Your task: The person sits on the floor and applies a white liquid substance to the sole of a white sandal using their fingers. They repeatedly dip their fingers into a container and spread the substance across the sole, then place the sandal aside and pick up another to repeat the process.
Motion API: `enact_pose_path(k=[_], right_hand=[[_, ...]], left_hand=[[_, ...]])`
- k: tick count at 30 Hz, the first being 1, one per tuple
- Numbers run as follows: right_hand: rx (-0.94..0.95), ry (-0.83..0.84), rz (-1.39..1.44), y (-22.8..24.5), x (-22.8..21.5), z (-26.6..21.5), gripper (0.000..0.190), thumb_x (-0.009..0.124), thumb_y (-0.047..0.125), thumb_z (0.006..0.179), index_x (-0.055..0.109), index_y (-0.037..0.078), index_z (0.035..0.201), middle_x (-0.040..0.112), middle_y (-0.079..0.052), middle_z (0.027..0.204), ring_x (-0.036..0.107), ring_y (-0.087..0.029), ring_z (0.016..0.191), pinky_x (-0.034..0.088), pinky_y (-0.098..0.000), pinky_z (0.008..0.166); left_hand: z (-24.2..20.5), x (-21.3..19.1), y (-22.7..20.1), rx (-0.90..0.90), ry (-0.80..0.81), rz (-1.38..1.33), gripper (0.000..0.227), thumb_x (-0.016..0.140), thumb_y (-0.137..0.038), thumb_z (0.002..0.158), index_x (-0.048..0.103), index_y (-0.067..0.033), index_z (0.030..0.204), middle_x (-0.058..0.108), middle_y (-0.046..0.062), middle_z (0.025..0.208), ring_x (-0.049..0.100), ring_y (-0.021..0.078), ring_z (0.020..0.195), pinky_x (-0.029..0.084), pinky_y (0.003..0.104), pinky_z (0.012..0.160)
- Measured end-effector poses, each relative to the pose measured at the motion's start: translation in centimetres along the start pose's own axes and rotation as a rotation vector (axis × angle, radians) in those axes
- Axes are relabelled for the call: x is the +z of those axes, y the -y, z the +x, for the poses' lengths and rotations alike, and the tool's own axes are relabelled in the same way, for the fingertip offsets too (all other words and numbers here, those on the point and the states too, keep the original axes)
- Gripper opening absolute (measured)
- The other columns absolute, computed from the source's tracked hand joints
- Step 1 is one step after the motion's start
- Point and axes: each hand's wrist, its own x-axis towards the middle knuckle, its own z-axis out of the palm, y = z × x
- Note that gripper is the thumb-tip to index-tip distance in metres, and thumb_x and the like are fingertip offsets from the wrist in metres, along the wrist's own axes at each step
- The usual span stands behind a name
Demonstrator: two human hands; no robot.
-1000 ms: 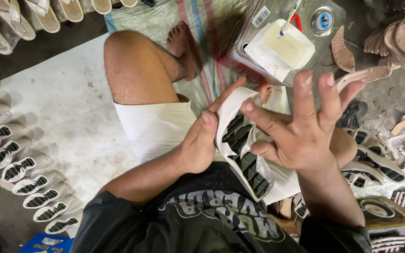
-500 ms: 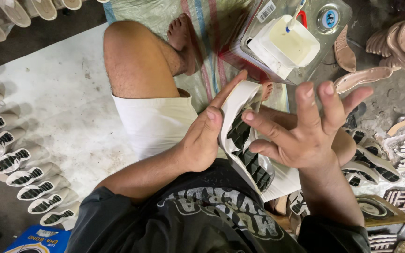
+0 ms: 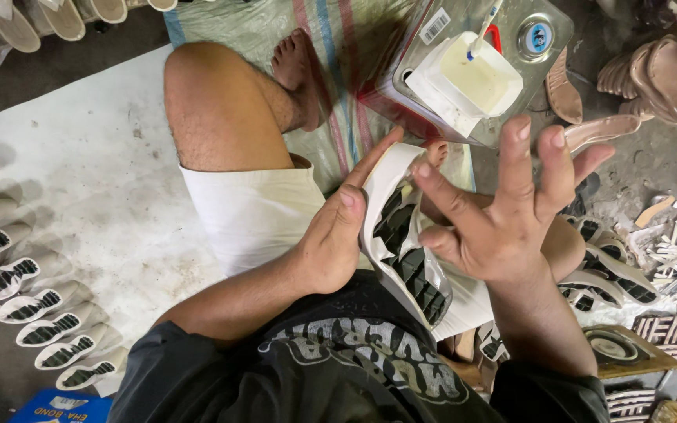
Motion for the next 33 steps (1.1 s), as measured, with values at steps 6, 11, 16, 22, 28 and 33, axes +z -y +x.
enact_pose_path(k=[6, 11, 16, 22, 28, 33], right_hand=[[0.179, 0.094, -0.006, -1.2, 1.1, -0.3, 0.080, 0.016, 0.068, 0.110, 0.083, 0.030, 0.131, 0.028, -0.018, 0.170, 0.007, -0.035, 0.159, -0.008, -0.0589, 0.128], [0.680, 0.177, 0.153, -7.1, 4.5, -2.0, 0.068, 0.023, 0.055, 0.114, 0.080, 0.020, 0.121, 0.038, -0.016, 0.169, 0.018, -0.039, 0.159, -0.001, -0.0645, 0.129], [0.615, 0.359, 0.128, -11.4, 10.9, -4.5, 0.059, 0.032, 0.050, 0.119, 0.083, 0.020, 0.121, 0.035, -0.027, 0.170, 0.014, -0.048, 0.156, -0.002, -0.0686, 0.123], [0.568, 0.368, 0.125, -12.1, 11.7, -6.4, 0.046, 0.044, 0.042, 0.120, 0.082, 0.016, 0.111, 0.041, -0.024, 0.168, 0.022, -0.048, 0.156, -0.001, -0.0693, 0.124], [0.555, 0.439, 0.090, -9.9, 7.1, -6.5, 0.061, 0.044, 0.047, 0.119, 0.077, 0.009, 0.084, 0.059, -0.011, 0.157, 0.034, -0.037, 0.158, -0.001, -0.0655, 0.128], [0.483, 0.082, 0.455, -4.8, 4.8, -4.9, 0.071, 0.025, 0.057, 0.115, 0.084, 0.019, 0.102, 0.053, -0.004, 0.161, 0.032, -0.028, 0.158, -0.001, -0.0550, 0.129]], left_hand=[[-0.2, -0.8, 1.7, 0.003, 0.005, 0.023, 0.094, 0.017, -0.071, 0.109, 0.015, 0.0034, 0.168, 0.041, 0.022, 0.165, 0.039, 0.0287, 0.157, 0.028, 0.040, 0.134], [1.7, -2.5, 4.9, -0.349, -0.269, -0.513, 0.089, 0.021, -0.067, 0.104, 0.034, 0.0023, 0.157, 0.055, 0.022, 0.140, 0.061, 0.0308, 0.124, 0.054, 0.047, 0.105], [3.2, -5.6, 6.9, -0.481, -0.274, -0.802, 0.079, 0.022, -0.059, 0.101, 0.051, -0.0005, 0.146, 0.063, 0.022, 0.135, 0.067, 0.0331, 0.116, 0.055, 0.049, 0.103], [2.6, -5.8, 7.2, -0.430, -0.209, -0.912, 0.099, 0.018, -0.079, 0.100, 0.051, -0.0015, 0.151, 0.067, 0.021, 0.134, 0.067, 0.0292, 0.105, 0.055, 0.044, 0.097], [2.5, -4.7, 6.9, -0.341, -0.370, -0.698, 0.092, 0.021, -0.073, 0.098, 0.051, -0.0019, 0.146, 0.068, 0.019, 0.125, 0.070, 0.0281, 0.101, 0.059, 0.045, 0.090], [1.7, -3.2, 7.0, -0.217, -0.231, -0.516, 0.088, 0.021, -0.070, 0.107, 0.054, 0.0033, 0.143, 0.068, 0.015, 0.116, 0.067, 0.0246, 0.098, 0.057, 0.040, 0.088]])
